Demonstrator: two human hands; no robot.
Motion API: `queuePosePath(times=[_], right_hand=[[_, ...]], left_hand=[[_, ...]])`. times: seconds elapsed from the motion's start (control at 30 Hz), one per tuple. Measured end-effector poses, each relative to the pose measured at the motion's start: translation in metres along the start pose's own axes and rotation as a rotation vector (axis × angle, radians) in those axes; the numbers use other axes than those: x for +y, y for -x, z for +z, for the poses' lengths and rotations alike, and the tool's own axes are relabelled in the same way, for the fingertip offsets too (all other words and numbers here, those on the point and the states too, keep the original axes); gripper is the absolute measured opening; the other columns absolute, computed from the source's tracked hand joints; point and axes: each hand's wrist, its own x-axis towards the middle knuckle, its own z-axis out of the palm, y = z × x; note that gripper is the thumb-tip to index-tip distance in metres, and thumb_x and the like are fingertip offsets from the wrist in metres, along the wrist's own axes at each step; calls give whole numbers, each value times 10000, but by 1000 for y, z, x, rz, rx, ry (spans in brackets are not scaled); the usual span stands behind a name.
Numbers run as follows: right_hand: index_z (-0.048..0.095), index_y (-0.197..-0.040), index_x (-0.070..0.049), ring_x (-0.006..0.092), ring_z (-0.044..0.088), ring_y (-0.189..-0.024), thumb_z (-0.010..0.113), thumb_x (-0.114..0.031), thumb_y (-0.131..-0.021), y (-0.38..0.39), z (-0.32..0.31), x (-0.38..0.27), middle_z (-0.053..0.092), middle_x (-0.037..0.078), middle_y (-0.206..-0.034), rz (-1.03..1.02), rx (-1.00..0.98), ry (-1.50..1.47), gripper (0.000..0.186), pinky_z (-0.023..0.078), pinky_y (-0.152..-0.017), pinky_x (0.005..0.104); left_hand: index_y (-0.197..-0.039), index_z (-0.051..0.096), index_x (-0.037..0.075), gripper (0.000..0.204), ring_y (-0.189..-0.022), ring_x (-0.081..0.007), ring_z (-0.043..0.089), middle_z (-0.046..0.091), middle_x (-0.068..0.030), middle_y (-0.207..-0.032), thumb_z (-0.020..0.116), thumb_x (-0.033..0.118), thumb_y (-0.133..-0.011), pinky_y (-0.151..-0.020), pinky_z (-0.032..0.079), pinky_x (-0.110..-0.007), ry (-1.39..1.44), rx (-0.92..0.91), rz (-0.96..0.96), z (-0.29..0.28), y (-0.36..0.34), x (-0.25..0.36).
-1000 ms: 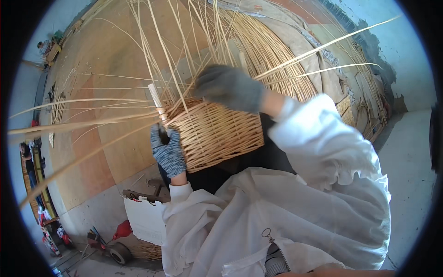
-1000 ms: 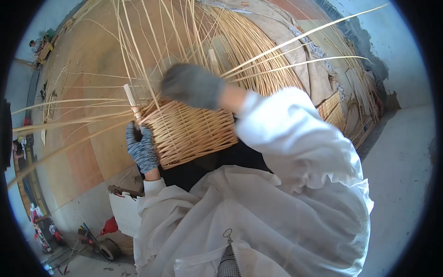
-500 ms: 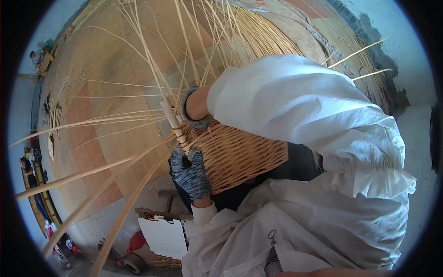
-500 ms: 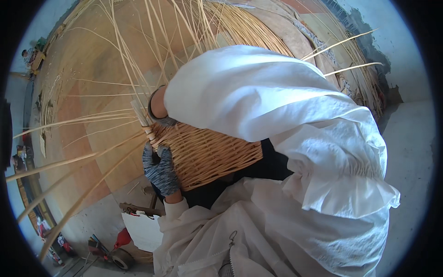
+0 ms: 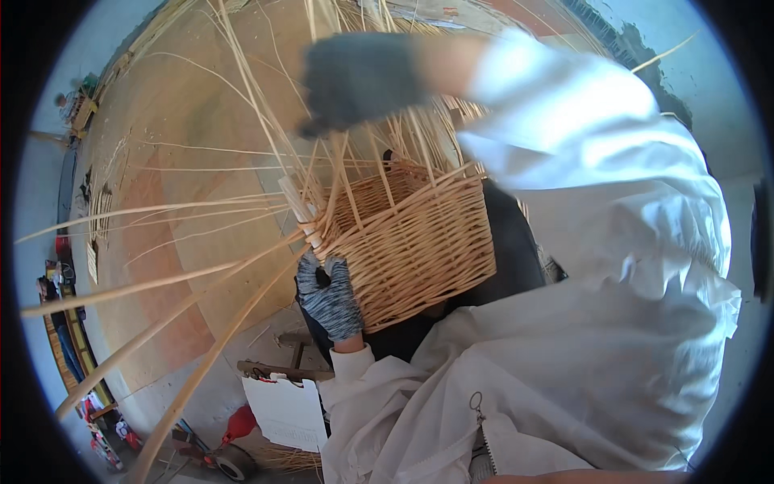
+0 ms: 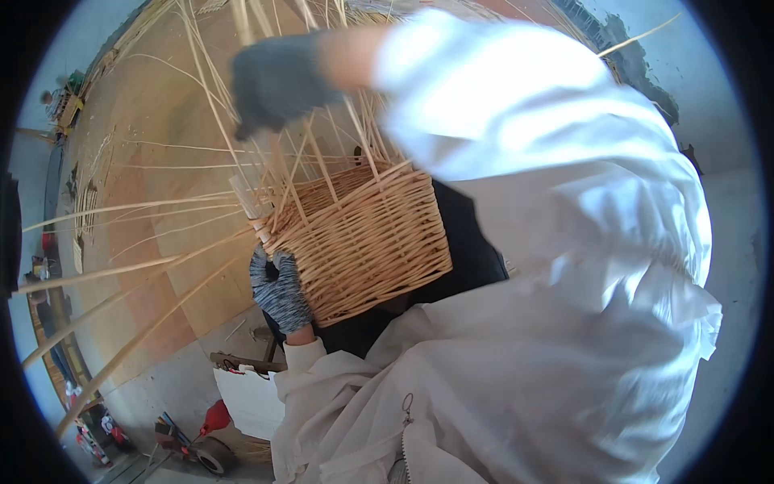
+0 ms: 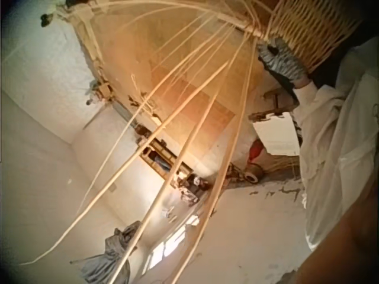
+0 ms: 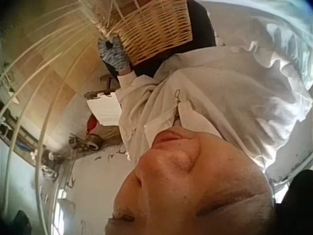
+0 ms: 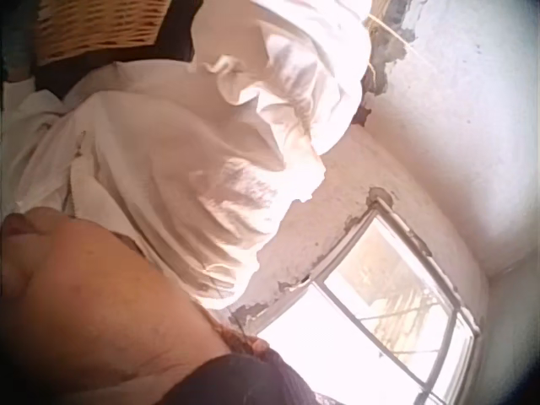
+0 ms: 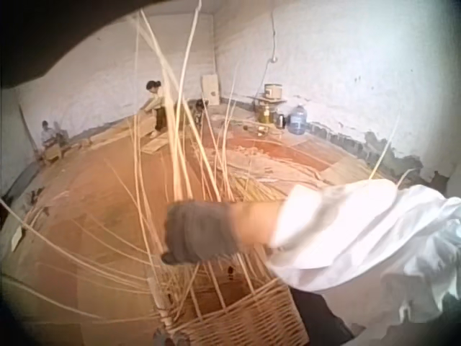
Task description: The person sits on the floor and weaves a rectangular basket using thin wooden strips. They interlace the strips by hand, pulling them through the vertical frame to build up the basket's sides.
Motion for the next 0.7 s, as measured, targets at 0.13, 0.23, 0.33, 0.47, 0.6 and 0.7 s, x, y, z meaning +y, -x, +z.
queuePosePath(times=[0.13,0.23,0.33,0.47,0.6,0.7], right_hand=[[615,-1023,-102,231,607,-722,539,-152,-805,147,92,-95,617,81,-797,313,50,-290,237,504,-662,337],[616,-1003,-88,245,605,-719,563,-127,-776,145,131,-108,605,107,-794,462,437,-447,237,504,-682,353],[609,-1006,-76,260,605,-736,588,-142,-764,128,93,-139,603,131,-837,451,635,-43,252,508,-680,360],[554,-1039,-57,213,591,-794,593,-204,-808,139,193,-133,582,99,-853,331,-44,1412,276,496,-754,318],[511,-918,-69,182,518,-632,544,-263,-858,74,167,-142,477,54,-689,-195,-1107,2485,205,505,-695,353],[482,-806,-84,164,455,-482,500,-308,-897,25,134,-152,386,21,-540,-638,-2045,2849,242,513,-632,389]], left_hand=[[-1076,548,-30,337,-896,-170,543,575,-99,-1021,618,-62,-748,-840,434,-278,-38,-14,40,10,-2,-1],[-1114,524,-29,397,-929,-163,531,567,-103,-1025,632,-74,-735,-850,431,-264,-25,-45,-1,9,-4,-3],[-1168,472,-20,482,-956,-163,517,561,-94,-1026,639,-84,-720,-869,422,-270,105,102,77,9,-5,-10],[-1094,476,-7,503,-909,-177,525,560,-79,-976,719,-34,-654,-825,433,-293,-52,32,133,8,-12,1],[-960,517,-16,405,-850,-179,541,567,-98,-936,745,-15,-626,-785,438,-292,-36,89,210,18,-9,-1],[-908,530,-25,329,-819,-176,552,577,-104,-902,724,-25,-643,-743,454,-286,-136,70,121,14,-2,30]])
